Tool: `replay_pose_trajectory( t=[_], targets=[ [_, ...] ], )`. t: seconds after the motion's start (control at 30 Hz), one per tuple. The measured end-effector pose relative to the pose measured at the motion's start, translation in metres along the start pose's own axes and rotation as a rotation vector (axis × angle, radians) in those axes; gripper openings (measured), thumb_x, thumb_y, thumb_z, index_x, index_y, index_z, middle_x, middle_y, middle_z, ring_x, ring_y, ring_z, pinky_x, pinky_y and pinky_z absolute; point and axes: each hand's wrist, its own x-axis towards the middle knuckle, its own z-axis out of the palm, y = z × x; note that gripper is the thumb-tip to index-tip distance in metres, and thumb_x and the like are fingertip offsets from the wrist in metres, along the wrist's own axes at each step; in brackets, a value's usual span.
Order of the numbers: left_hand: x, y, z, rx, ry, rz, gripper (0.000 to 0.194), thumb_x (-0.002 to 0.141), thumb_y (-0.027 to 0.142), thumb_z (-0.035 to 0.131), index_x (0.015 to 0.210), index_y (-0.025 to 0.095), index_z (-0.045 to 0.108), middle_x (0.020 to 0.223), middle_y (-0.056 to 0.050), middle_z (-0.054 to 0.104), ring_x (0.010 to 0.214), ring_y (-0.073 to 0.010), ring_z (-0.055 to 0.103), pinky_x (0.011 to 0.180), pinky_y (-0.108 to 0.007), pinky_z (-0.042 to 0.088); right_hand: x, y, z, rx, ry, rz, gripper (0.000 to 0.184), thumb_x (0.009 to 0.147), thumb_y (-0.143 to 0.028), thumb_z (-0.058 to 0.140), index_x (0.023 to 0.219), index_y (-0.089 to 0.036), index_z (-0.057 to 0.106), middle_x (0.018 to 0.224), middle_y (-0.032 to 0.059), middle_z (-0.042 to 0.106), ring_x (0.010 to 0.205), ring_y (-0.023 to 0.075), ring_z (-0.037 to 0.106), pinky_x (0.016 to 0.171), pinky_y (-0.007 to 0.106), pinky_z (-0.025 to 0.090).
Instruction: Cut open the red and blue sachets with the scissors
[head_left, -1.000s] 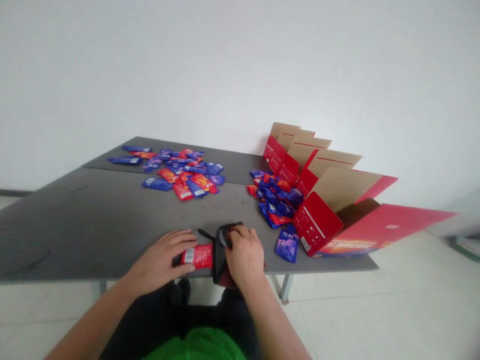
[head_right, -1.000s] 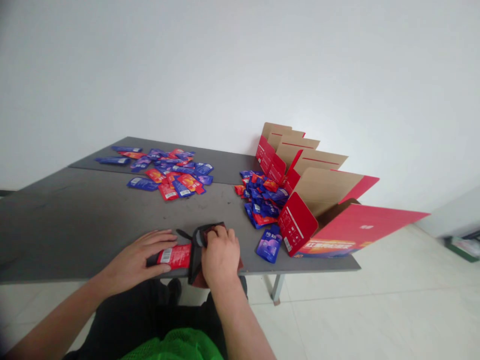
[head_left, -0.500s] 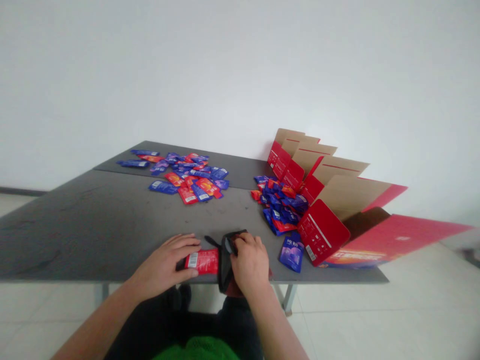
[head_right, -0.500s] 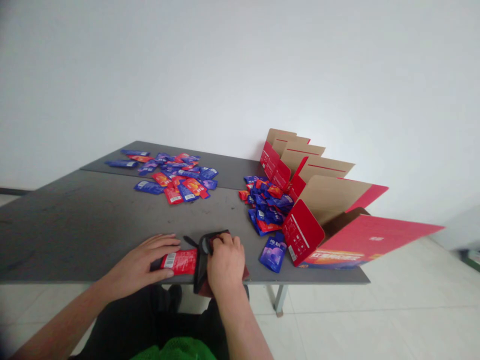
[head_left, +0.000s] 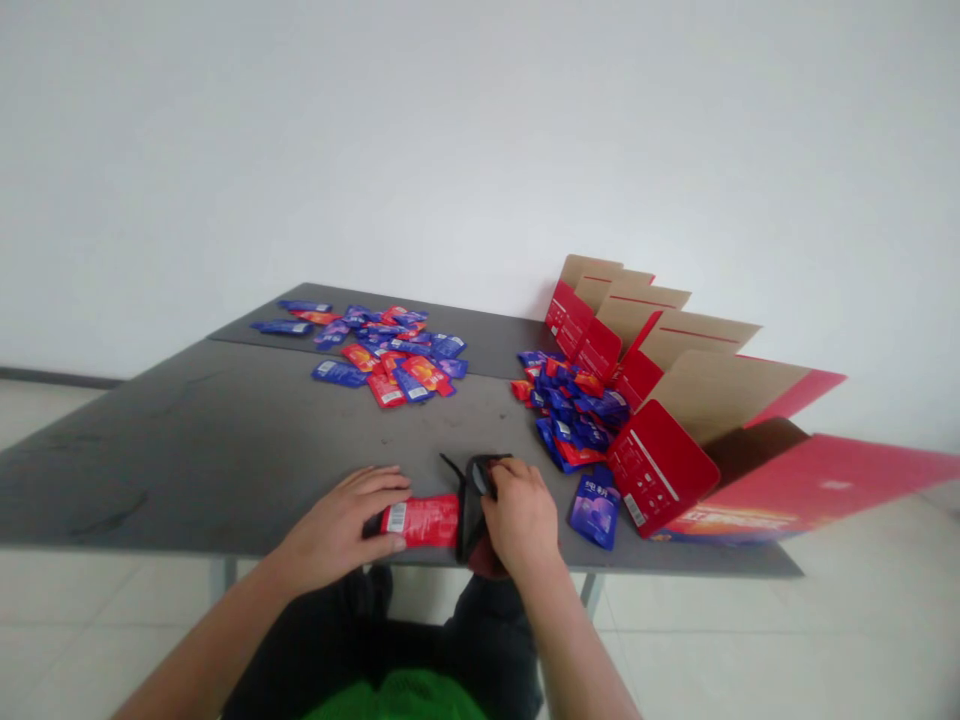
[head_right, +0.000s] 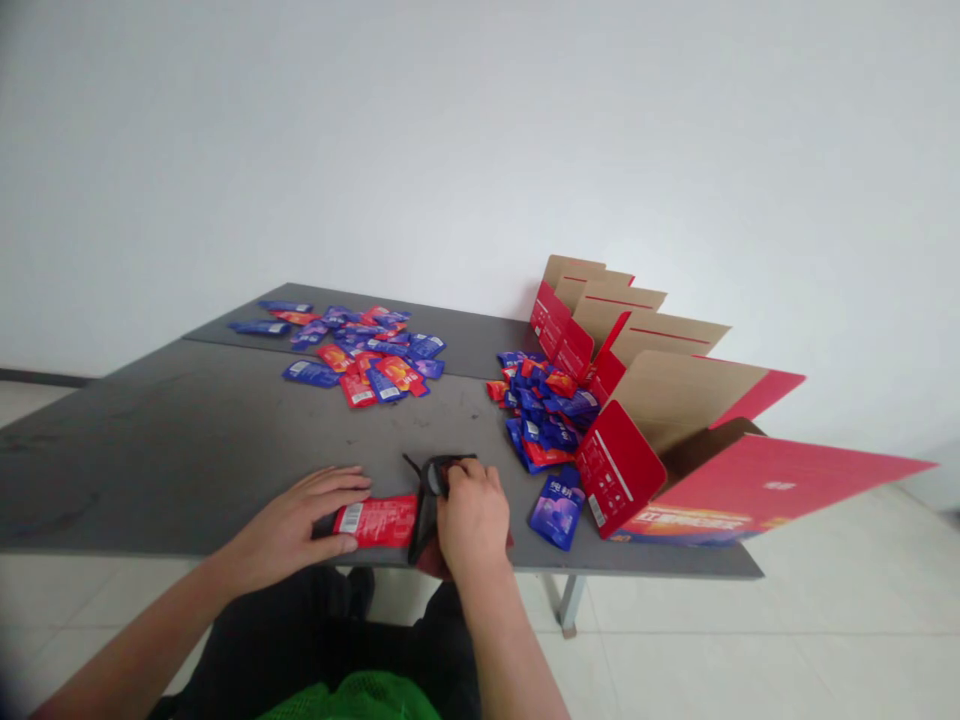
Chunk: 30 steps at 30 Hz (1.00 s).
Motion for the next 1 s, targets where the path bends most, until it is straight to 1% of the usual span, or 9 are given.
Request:
replay_pose_trajectory(
  t=[0.17, 0.23, 0.33, 0.43, 0.5, 0.6, 0.73, 0.83, 1.0],
  targets=[
    [-0.003, -0.006, 0.007, -0.002, 0.083, -0.003, 0.053, 0.088, 0.036, 0.07, 0.14, 0.027, 0.064, 0.147, -0.007, 0.064, 0.137, -0.0305, 0.056, 0.122, -0.046, 0.041, -0.014, -0.064, 0.018, 0.136, -0.032, -0.272, 0.017, 0.093, -0.024, 0.065, 0.108, -0.027, 0.072, 0.121, 0.0005, 0.069, 0.106, 0.0213, 0.057, 0.092, 0.03, 0.047],
    [-0.004, -0.01, 0.009, -0.007, 0.101, -0.011, 0.053, 0.088, 0.037, 0.07, 0.14, 0.027, 0.064, 0.147, -0.007, 0.064, 0.138, -0.0305, 0.056, 0.123, -0.046, 0.04, -0.018, -0.069, 0.032, 0.104, -0.072, -0.305, 0.01, 0.094, -0.025, 0.063, 0.1, -0.025, 0.072, 0.115, 0.0012, 0.07, 0.102, 0.0222, 0.056, 0.09, 0.031, 0.047],
    [-0.004, -0.011, 0.009, 0.01, 0.035, 0.0, 0.047, 0.09, 0.045, 0.071, 0.134, 0.03, 0.069, 0.146, -0.005, 0.065, 0.141, -0.0315, 0.053, 0.124, -0.05, 0.037, -0.015, -0.034, 0.036, 0.049, -0.061, -0.182, 0.012, 0.095, -0.022, 0.062, 0.101, -0.024, 0.072, 0.117, 0.0024, 0.069, 0.104, 0.0227, 0.055, 0.09, 0.031, 0.046],
    [-0.001, -0.009, 0.006, 0.025, 0.005, 0.005, 0.049, 0.092, 0.051, 0.069, 0.136, 0.031, 0.068, 0.146, -0.006, 0.065, 0.142, -0.0321, 0.052, 0.122, -0.052, 0.039, -0.004, 0.007, 0.015, -0.025, -0.061, -0.002, 0.021, 0.092, -0.016, 0.061, 0.108, -0.023, 0.074, 0.118, 0.0045, 0.069, 0.105, 0.0232, 0.055, 0.09, 0.031, 0.045],
    [0.0, -0.008, 0.005, 0.037, 0.006, 0.008, 0.05, 0.092, 0.052, 0.069, 0.136, 0.03, 0.068, 0.145, -0.007, 0.066, 0.141, -0.0324, 0.053, 0.121, -0.052, 0.04, -0.001, 0.009, 0.002, -0.022, -0.026, 0.028, 0.026, 0.091, -0.014, 0.062, 0.112, -0.022, 0.073, 0.121, 0.0052, 0.069, 0.107, 0.0236, 0.055, 0.092, 0.032, 0.045],
    [-0.001, -0.009, 0.007, 0.053, 0.022, 0.019, 0.049, 0.09, 0.048, 0.07, 0.135, 0.028, 0.069, 0.144, -0.007, 0.066, 0.137, -0.0329, 0.057, 0.121, -0.051, 0.042, -0.007, -0.03, 0.003, 0.094, 0.036, -0.136, 0.02, 0.092, -0.021, 0.065, 0.111, -0.024, 0.072, 0.124, 0.0026, 0.067, 0.109, 0.023, 0.054, 0.094, 0.032, 0.045],
    [-0.004, -0.014, 0.011, 0.026, 0.115, 0.008, 0.053, 0.089, 0.042, 0.066, 0.14, 0.025, 0.065, 0.145, -0.009, 0.066, 0.134, -0.0331, 0.06, 0.119, -0.049, 0.045, -0.02, -0.073, 0.032, 0.115, -0.071, -0.297, 0.011, 0.097, -0.026, 0.061, 0.096, -0.023, 0.072, 0.11, 0.0031, 0.07, 0.099, 0.0237, 0.055, 0.086, 0.034, 0.046],
    [-0.005, -0.013, 0.01, 0.033, 0.047, 0.019, 0.047, 0.091, 0.046, 0.067, 0.135, 0.029, 0.068, 0.145, -0.007, 0.066, 0.14, -0.0321, 0.055, 0.122, -0.05, 0.041, -0.02, -0.044, 0.039, 0.091, -0.055, -0.207, 0.012, 0.095, -0.022, 0.061, 0.097, -0.024, 0.073, 0.112, 0.0027, 0.07, 0.1, 0.0229, 0.055, 0.087, 0.033, 0.046],
    [-0.001, -0.008, 0.005, 0.046, 0.006, -0.002, 0.053, 0.092, 0.053, 0.069, 0.14, 0.029, 0.065, 0.146, -0.008, 0.065, 0.141, -0.0329, 0.053, 0.122, -0.053, 0.039, -0.004, 0.012, 0.006, -0.017, -0.005, 0.013, 0.023, 0.088, -0.012, 0.063, 0.105, -0.023, 0.075, 0.116, 0.0048, 0.071, 0.103, 0.0238, 0.056, 0.087, 0.033, 0.045]
  ],
)
